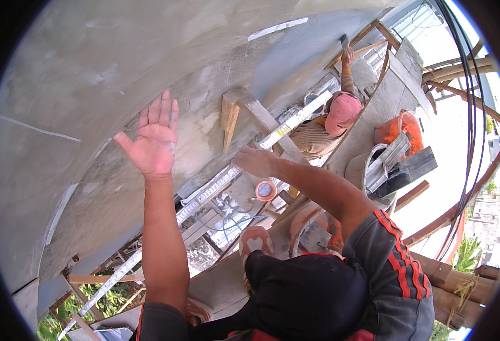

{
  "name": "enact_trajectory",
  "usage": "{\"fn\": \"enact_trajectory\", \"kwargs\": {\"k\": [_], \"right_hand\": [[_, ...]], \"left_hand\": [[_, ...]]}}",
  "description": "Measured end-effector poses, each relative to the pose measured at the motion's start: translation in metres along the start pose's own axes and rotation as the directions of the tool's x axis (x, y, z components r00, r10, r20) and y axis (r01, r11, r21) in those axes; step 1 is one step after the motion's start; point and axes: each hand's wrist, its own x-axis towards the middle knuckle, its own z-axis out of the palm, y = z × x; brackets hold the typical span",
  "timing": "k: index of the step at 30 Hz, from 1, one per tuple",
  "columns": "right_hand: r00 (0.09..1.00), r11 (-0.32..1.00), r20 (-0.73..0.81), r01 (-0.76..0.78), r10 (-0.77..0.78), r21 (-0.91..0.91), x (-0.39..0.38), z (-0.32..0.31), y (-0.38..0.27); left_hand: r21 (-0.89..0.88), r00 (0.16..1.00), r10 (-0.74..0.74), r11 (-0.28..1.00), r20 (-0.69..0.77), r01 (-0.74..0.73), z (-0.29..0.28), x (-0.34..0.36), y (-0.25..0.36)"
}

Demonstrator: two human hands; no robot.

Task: The person applies wet plaster to a wall using a trowel and smooths it with a float. They repeatedly scoop plaster from a bucket, spread it on the wall, and level the surface while standing on scaffolding.

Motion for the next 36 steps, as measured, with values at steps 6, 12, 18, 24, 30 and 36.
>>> {"fn": "enact_trajectory", "kwargs": {"k": [6, 12, 18, 24, 30, 36], "right_hand": [[0.961, 0.998, -0.267, 0.067, -0.068, -0.012, 0.041, -0.002, -0.008], [0.989, 1.000, -0.147, 0.029, -0.029, -0.003, 0.079, -0.030, -0.023], [0.986, 0.999, -0.164, 0.021, -0.015, 0.035, 0.101, -0.035, -0.021], [0.962, 1.000, -0.274, 0.010, -0.003, 0.025, 0.127, -0.045, -0.025], [0.950, 0.999, -0.313, -0.003, 0.019, 0.052, 0.140, -0.040, -0.028], [0.945, 0.994, -0.327, 0.060, -0.026, 0.092, 0.153, -0.048, -0.043]], "left_hand": [[-0.138, 0.972, -0.088, 0.983, 0.218, 0.120, -0.024, 0.003, 0.001], [-0.148, 0.973, -0.089, 0.982, 0.211, 0.122, -0.020, 0.000, 0.007], [-0.184, 0.973, -0.086, 0.975, 0.212, 0.126, -0.021, 0.002, 0.002], [-0.202, 0.970, -0.085, 0.970, 0.227, 0.132, -0.020, 0.003, 0.002], [-0.219, 0.985, -0.086, 0.968, 0.150, 0.118, -0.015, -0.001, 0.001], [-0.224, 0.988, -0.072, 0.969, 0.139, 0.102, -0.019, -0.003, 0.009]]}}
